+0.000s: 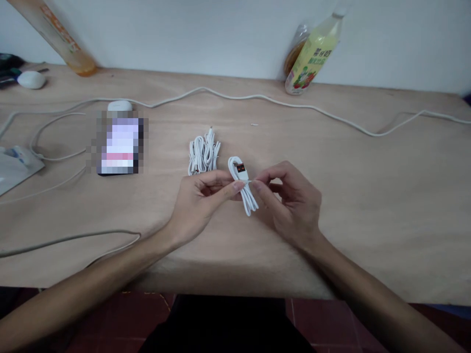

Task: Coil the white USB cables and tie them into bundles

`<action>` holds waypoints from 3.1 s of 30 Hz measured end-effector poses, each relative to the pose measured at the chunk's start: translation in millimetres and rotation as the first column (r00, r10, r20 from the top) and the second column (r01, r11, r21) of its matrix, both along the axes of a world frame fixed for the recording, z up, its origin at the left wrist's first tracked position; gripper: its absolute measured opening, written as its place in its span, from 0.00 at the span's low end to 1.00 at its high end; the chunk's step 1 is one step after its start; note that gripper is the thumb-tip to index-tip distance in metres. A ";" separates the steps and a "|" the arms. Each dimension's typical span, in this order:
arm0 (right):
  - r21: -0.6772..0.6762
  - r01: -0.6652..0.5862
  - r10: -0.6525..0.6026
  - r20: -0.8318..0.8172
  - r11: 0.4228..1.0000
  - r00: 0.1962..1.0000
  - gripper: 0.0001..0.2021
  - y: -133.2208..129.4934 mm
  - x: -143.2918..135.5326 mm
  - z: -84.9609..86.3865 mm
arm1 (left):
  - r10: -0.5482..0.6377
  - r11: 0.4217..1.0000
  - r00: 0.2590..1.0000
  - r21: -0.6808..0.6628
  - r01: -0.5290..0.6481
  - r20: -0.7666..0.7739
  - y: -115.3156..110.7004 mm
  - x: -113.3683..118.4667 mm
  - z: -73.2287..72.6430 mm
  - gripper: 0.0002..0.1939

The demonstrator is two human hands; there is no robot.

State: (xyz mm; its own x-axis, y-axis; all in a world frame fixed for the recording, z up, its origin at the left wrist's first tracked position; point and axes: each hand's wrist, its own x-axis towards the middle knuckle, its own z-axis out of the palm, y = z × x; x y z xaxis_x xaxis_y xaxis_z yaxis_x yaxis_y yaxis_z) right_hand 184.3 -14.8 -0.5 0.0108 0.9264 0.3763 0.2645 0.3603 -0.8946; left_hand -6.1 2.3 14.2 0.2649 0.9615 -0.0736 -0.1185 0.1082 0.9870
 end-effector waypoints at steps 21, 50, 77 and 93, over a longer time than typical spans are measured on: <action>-0.100 -0.043 0.028 -0.153 0.994 0.988 0.11 5.2 3.7 -1.0 | -0.047 0.973 0.954 -0.201 0.110 0.296 2.8 -0.1 -0.3 0.26; -0.443 -0.533 0.211 -0.592 0.721 0.778 0.20 15.1 9.9 -0.1 | -0.094 0.983 0.971 -0.135 0.126 0.221 -1.7 -1.5 2.6 0.27; -0.134 -0.306 0.241 -0.359 0.942 0.901 0.08 6.4 7.9 5.9 | -0.035 0.997 0.990 0.071 0.025 0.140 -9.2 -2.4 8.7 0.23; -0.075 -0.188 0.165 -0.242 0.979 0.956 0.11 0.4 1.9 5.8 | -0.012 0.988 0.993 0.154 -0.007 0.121 -8.6 -1.6 3.5 0.21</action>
State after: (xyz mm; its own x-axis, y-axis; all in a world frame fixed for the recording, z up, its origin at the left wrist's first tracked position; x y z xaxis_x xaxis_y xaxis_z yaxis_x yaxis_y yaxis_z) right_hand 186.2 -14.4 5.3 -0.0794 0.9533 0.2915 -0.0155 0.2912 -0.9565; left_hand -7.7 -6.4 17.7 0.2655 0.9581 0.1079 -0.2384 -0.0432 0.9702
